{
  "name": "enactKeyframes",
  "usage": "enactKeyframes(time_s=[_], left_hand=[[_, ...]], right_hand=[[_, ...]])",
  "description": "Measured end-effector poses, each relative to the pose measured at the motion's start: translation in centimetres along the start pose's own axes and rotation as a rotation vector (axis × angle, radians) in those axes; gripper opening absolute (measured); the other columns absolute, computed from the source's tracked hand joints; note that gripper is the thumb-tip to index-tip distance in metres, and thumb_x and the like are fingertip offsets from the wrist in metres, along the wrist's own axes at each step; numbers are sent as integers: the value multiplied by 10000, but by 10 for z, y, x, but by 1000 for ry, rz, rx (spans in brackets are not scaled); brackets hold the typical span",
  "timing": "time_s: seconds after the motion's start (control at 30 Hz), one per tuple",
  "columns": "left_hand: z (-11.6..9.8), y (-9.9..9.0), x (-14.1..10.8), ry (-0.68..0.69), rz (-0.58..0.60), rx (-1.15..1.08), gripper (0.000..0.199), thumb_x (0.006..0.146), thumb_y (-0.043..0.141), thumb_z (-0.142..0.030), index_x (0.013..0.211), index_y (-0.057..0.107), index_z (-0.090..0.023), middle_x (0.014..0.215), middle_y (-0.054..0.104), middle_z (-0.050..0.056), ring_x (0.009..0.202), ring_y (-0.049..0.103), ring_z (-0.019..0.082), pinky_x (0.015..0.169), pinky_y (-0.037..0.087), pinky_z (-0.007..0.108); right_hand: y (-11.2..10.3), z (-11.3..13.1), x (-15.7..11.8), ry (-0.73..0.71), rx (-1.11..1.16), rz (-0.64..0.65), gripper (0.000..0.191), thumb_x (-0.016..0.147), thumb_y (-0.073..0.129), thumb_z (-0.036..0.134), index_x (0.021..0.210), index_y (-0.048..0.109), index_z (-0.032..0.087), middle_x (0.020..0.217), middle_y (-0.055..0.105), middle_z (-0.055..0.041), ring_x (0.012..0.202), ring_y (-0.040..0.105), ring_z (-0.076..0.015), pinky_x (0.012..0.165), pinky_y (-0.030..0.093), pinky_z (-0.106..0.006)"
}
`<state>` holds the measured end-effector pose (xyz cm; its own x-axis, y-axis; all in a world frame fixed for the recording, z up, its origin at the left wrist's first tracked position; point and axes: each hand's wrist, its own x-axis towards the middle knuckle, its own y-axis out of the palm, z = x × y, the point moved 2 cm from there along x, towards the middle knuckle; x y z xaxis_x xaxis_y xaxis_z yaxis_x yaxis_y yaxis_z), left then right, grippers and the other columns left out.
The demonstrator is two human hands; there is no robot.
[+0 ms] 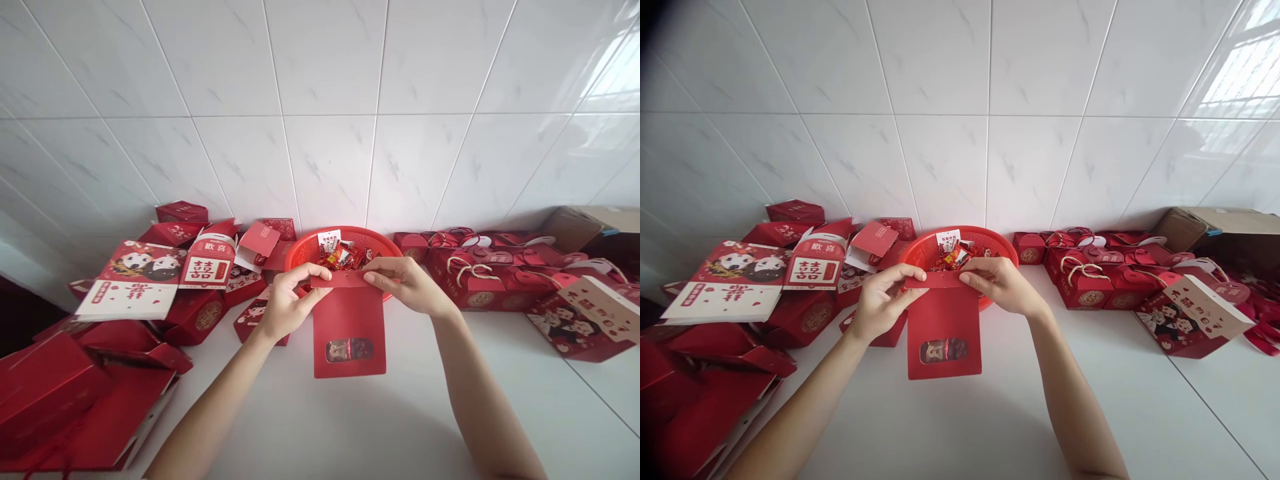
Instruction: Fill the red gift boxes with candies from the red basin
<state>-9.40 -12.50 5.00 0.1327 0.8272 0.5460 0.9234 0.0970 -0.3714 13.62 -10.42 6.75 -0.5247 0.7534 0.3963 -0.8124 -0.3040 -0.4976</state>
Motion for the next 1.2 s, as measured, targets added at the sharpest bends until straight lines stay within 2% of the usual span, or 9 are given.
enactKeyframes(time_s=[0.13,0.3,0.47,0.67,0.87,0.93,1.0,1.1,1.2], left_hand=[[0,-3,-1,23,84,-34,184,808,704,-333,915,735,-186,957,780,67,904,721,228,791,589,308],[-1,-4,0,-33,85,-141,432,819,730,-417,1191,722,-197,1236,740,107,1024,722,259,786,605,313],[-3,0,0,-107,34,-61,308,831,737,-426,1027,795,-195,932,808,68,852,754,243,658,610,295],[-7,2,-3,-57,-32,-6,237,838,739,-384,991,808,-217,952,814,48,872,762,247,643,606,281],[-2,4,-5,-46,64,-63,380,852,731,-461,1139,762,-214,1175,771,91,1106,715,286,873,617,338],[1,7,-5,-27,123,-107,487,861,727,-459,1285,684,-224,1272,729,101,1168,688,282,960,590,361],[7,13,-6,-15,169,-120,494,876,710,-449,1308,654,-214,1244,735,106,1120,705,267,954,591,364],[23,28,-6,4,199,-32,322,899,666,-442,1095,728,-193,1070,774,91,991,731,251,896,603,359],[40,49,-9,151,221,162,215,894,651,-387,965,755,-213,959,776,66,950,727,249,968,567,402]], right_hand=[[-1,-1,0,-19,-41,-11,408,970,567,532,861,711,166,747,628,-31,660,538,-135,590,455,-252],[-5,2,-3,-50,-35,-42,373,975,574,497,882,721,167,750,645,-36,679,565,-145,604,462,-257],[-7,3,-4,-54,-48,-67,372,968,583,502,901,730,167,748,660,-36,663,571,-143,605,475,-260],[-7,3,-4,-59,-44,-28,343,963,599,481,957,745,170,848,723,-61,737,630,-162,644,502,-265],[-20,6,-10,-81,-82,-28,303,950,632,446,913,763,175,813,730,-47,724,628,-161,661,491,-274],[-35,8,-18,-59,-77,-117,288,925,664,448,887,767,181,812,731,-46,733,640,-170,665,496,-280],[-54,8,-31,-33,-51,-305,289,902,683,467,860,765,194,803,723,-43,734,647,-180,644,497,-283],[-82,6,-57,1,-25,-613,305,867,705,510,831,754,212,747,688,-28,684,631,-182,582,487,-284],[-105,4,-89,67,-76,-753,335,817,741,538,813,746,203,689,642,-19,592,572,-157,513,454,-275]])
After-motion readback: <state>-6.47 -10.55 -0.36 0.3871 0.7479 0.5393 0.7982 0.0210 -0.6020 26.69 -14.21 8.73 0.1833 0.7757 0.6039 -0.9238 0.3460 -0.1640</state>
